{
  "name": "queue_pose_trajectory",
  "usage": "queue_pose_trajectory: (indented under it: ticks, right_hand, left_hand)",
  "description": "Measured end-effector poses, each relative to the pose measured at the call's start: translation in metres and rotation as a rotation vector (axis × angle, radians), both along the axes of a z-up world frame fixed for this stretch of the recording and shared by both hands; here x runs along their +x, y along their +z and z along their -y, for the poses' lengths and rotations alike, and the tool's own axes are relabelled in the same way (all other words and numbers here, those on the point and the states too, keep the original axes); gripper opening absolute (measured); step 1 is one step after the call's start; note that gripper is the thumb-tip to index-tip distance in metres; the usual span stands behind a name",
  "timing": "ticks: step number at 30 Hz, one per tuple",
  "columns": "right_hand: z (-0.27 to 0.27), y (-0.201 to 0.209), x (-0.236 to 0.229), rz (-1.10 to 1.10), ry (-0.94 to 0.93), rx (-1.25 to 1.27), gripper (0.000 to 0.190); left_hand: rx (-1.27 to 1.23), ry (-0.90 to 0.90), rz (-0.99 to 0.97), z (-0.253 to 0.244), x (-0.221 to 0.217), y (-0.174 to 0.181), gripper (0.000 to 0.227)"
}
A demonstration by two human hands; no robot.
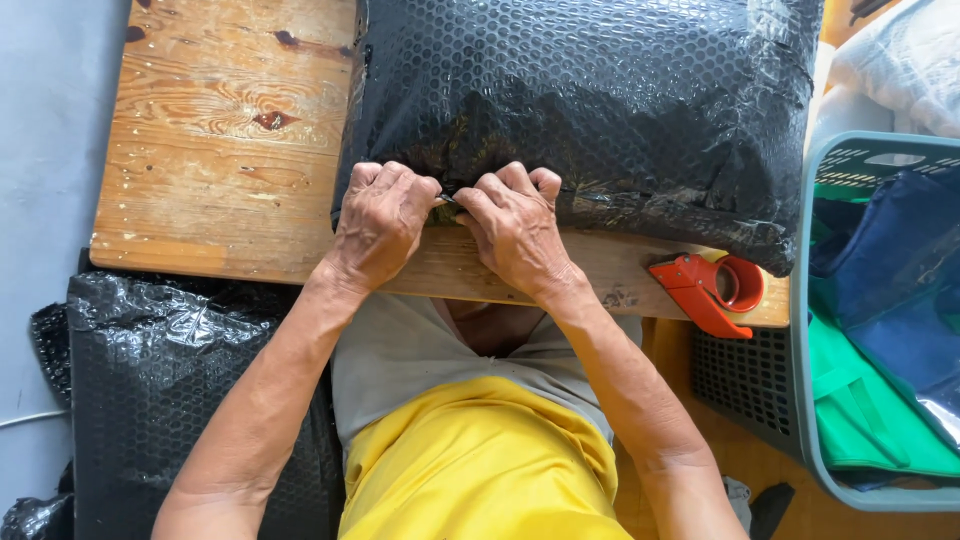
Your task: The person seals a large black bubble mailer on a wooden table. They repeatedly fold the edges, apply clear tape using a handheld dispenser, and press the tape down to secure the package.
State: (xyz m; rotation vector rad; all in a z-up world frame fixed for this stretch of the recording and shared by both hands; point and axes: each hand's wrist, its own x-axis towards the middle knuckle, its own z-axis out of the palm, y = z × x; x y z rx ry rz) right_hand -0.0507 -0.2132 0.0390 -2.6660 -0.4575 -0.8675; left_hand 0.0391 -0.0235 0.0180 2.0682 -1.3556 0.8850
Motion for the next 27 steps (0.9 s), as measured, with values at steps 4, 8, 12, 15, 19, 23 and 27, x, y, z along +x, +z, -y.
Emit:
queue_pose_trajectory:
  ticks: [4, 8, 12, 15, 19, 23, 27]
  right_hand:
    - [-0.003, 0.008, 0.0, 0.029, -0.022, 0.03, 0.011]
    - [-0.004, 0.005, 0.003, 0.047, -0.042, 0.055, 0.01]
    - [-0.005, 0.004, 0.005, 0.124, -0.088, 0.061, 0.01]
    - [-0.005, 0.005, 0.006, 0.159, -0.107, 0.047, 0.008]
    - [-0.004, 0.002, 0.012, 0.181, -0.117, 0.086, 0.007]
    - [0.0, 0.005, 0.012, 0.164, -0.113, 0.089, 0.008]
    - [0.004, 0.012, 0.01, 0.136, -0.063, 0.049, 0.012]
  left_hand:
    - [0.007, -0.023, -0.052, -0.001, 0.003, 0.003, 0.015]
    - [0.007, 0.01, -0.098, 0.001, 0.004, 0.009, 0.011]
    - [-0.032, -0.013, -0.221, 0.002, 0.009, 0.006, 0.013]
    - [-0.046, -0.002, -0.254, 0.002, 0.011, 0.003, 0.015]
    - [-0.026, 0.02, -0.214, 0.006, 0.01, 0.008, 0.012]
    - [0.001, 0.017, -0.183, 0.007, 0.009, 0.011, 0.008]
    - [-0.017, 0.038, -0.162, 0.009, 0.009, 0.009, 0.013]
